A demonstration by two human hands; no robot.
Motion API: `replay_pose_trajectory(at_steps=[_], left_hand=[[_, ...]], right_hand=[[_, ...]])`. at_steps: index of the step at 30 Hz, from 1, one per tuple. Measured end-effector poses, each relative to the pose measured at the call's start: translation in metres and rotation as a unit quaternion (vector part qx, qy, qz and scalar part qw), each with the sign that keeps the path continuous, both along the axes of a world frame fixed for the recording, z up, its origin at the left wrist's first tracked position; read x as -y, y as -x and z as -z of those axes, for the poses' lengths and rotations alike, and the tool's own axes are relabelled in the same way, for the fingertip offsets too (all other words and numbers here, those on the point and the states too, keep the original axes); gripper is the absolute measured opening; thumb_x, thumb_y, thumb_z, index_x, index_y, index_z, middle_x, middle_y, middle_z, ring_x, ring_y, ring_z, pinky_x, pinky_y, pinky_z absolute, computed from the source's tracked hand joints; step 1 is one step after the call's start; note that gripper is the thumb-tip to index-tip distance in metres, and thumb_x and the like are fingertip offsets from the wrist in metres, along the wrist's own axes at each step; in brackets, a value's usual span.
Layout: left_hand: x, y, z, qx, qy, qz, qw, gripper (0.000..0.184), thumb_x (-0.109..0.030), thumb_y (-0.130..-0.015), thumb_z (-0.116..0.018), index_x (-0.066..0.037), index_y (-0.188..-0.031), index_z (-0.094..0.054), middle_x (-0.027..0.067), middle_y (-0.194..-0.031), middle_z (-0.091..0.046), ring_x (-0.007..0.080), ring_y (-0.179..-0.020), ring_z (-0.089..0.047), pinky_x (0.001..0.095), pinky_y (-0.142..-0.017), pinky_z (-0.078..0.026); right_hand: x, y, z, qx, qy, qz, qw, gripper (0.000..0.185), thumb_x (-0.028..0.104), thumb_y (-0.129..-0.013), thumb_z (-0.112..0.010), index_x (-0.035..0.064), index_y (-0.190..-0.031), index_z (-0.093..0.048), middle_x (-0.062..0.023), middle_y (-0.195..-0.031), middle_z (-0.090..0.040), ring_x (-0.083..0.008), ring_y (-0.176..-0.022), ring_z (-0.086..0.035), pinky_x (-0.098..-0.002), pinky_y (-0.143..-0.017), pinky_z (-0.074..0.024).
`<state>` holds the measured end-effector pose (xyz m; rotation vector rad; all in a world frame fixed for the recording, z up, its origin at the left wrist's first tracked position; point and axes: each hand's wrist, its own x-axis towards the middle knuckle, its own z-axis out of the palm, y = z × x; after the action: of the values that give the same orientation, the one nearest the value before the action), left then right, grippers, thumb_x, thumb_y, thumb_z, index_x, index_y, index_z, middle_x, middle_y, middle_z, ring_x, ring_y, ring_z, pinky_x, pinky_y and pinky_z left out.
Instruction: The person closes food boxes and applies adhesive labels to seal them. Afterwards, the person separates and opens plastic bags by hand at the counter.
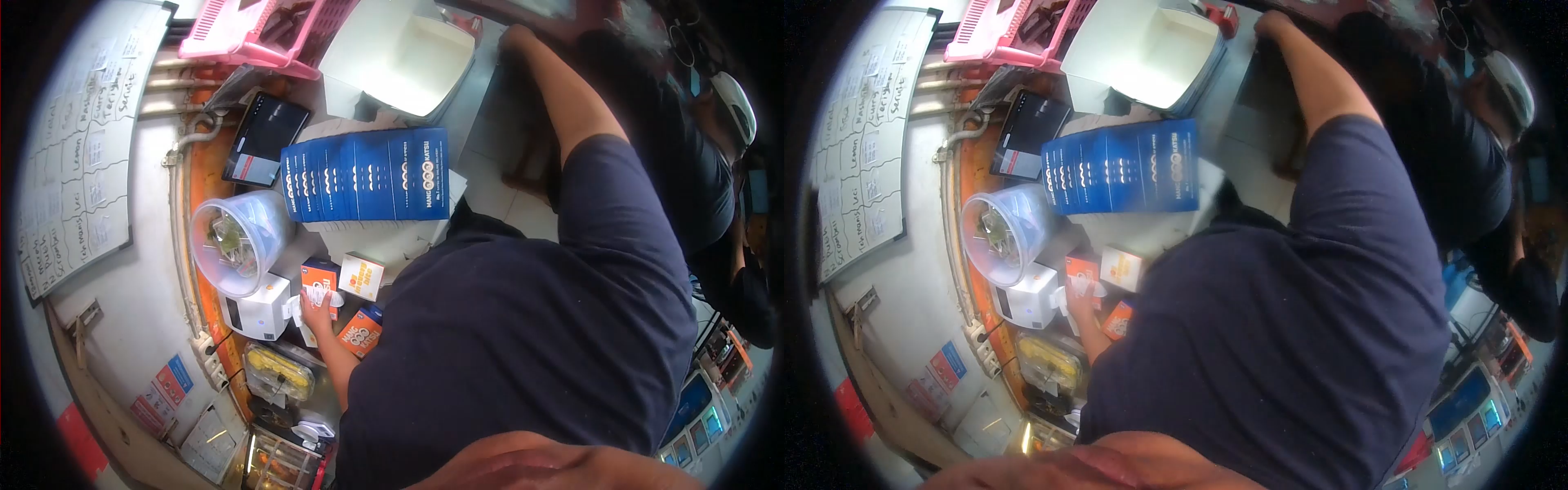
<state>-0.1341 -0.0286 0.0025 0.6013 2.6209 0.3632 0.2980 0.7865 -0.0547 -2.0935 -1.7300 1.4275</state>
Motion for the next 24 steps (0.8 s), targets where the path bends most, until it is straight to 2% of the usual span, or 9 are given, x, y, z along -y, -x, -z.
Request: replay_pose_trajectory(at_steps=[3,5,7,10,13,16,20,21,24], left_hand=[[-0.002,0.001,0.000,0.003,-0.023,-0.005,1.000,0.099,-0.040,-0.073,-0.090,0.004,-0.150,-0.044,0.0246,-0.154,-0.047,0.0398,-0.142,-0.045,0.0445,-0.119,-0.035],[0.005,-0.002,0.000,-0.014,-0.014,-0.002,1.000,0.099,-0.041,-0.074,-0.089,0.003,-0.150,-0.044,0.0246,-0.154,-0.047,0.0399,-0.142,-0.045,0.0447,-0.119,-0.035],[0.010,0.002,0.008,-0.049,0.016,0.020,0.998,0.099,-0.041,-0.074,-0.089,0.003,-0.150,-0.044,0.0245,-0.154,-0.047,0.0396,-0.142,-0.046,0.0448,-0.119,-0.035],[0.011,0.004,0.013,-0.041,-0.005,0.010,0.999,0.100,-0.043,-0.073,-0.089,0.003,-0.150,-0.045,0.0239,-0.153,-0.049,0.0385,-0.141,-0.047,0.0441,-0.118,-0.036],[0.010,0.004,0.011,-0.048,0.000,0.021,0.999,0.099,-0.043,-0.073,-0.088,0.003,-0.150,-0.045,0.0220,-0.153,-0.049,0.0383,-0.139,-0.049,0.0437,-0.118,-0.037],[-0.009,-0.009,-0.010,0.000,-0.044,-0.010,0.999,0.085,-0.022,-0.069,-0.091,-0.005,-0.143,-0.054,0.0184,-0.134,-0.063,0.0359,-0.125,-0.059,0.0434,-0.106,-0.048],[0.003,-0.006,0.007,-0.088,-0.054,0.050,0.993,0.088,-0.044,-0.070,-0.086,-0.003,-0.141,-0.054,0.0162,-0.136,-0.062,0.0345,-0.128,-0.057,0.0460,-0.109,-0.043],[0.010,-0.010,0.013,-0.120,-0.120,0.051,0.984,0.090,-0.046,-0.070,-0.085,-0.003,-0.143,-0.053,0.0164,-0.138,-0.061,0.0352,-0.130,-0.056,0.0467,-0.110,-0.042],[0.009,-0.016,0.002,-0.121,-0.141,0.033,0.982,0.094,-0.049,-0.067,-0.085,-0.001,-0.142,-0.054,0.0188,-0.137,-0.060,0.0352,-0.129,-0.056,0.0489,-0.109,-0.042]], right_hand=[[-0.031,-0.040,0.022,0.075,-0.114,-0.054,0.989,0.041,0.041,-0.095,-0.067,0.0076,-0.118,-0.074,-0.0059,-0.109,-0.073,-0.0196,-0.098,-0.066,-0.0399,-0.088,-0.0533],[-0.038,-0.065,0.008,-0.024,-0.152,-0.053,0.987,0.041,0.043,-0.095,-0.066,0.0089,-0.116,-0.076,-0.0045,-0.103,-0.074,-0.0177,-0.091,-0.067,-0.0395,-0.085,-0.0539],[0.020,-0.051,-0.095,-0.163,-0.127,-0.026,0.978,0.038,0.039,-0.097,-0.065,0.0081,-0.117,-0.074,-0.0030,-0.108,-0.072,-0.0152,-0.099,-0.064,-0.0346,-0.091,-0.0503],[0.092,-0.017,-0.211,-0.205,-0.153,-0.018,0.967,0.027,0.030,-0.089,-0.075,0.0051,-0.101,-0.077,-0.0174,-0.099,-0.076,-0.0210,-0.088,-0.072,-0.0374,-0.074,-0.0528],[0.151,0.018,-0.277,-0.277,-0.214,-0.149,0.925,0.029,0.027,-0.090,-0.072,0.0037,-0.107,-0.075,-0.0155,-0.100,-0.075,-0.0201,-0.090,-0.070,-0.0407,-0.079,-0.0528],[0.180,0.056,-0.267,-0.308,-0.233,-0.333,0.860,0.032,0.034,-0.100,-0.063,0.0070,-0.116,-0.071,-0.0025,-0.112,-0.070,-0.0137,-0.107,-0.061,-0.0314,-0.097,-0.0462],[0.299,0.143,-0.278,-0.350,-0.061,-0.473,0.806,0.018,0.020,-0.099,-0.066,0.0042,-0.106,-0.071,-0.0040,-0.104,-0.071,-0.0142,-0.101,-0.064,-0.0299,-0.094,-0.0481],[0.323,0.164,-0.269,-0.303,-0.122,-0.543,0.773,0.019,0.024,-0.097,-0.069,0.0068,-0.105,-0.072,-0.0069,-0.102,-0.073,-0.0152,-0.098,-0.067,-0.0320,-0.094,-0.0500],[0.408,0.213,-0.257,-0.316,-0.077,-0.638,0.698,0.020,0.022,-0.096,-0.068,0.0042,-0.107,-0.071,-0.0072,-0.099,-0.072,-0.0150,-0.097,-0.065,-0.0323,-0.091,-0.0498]])
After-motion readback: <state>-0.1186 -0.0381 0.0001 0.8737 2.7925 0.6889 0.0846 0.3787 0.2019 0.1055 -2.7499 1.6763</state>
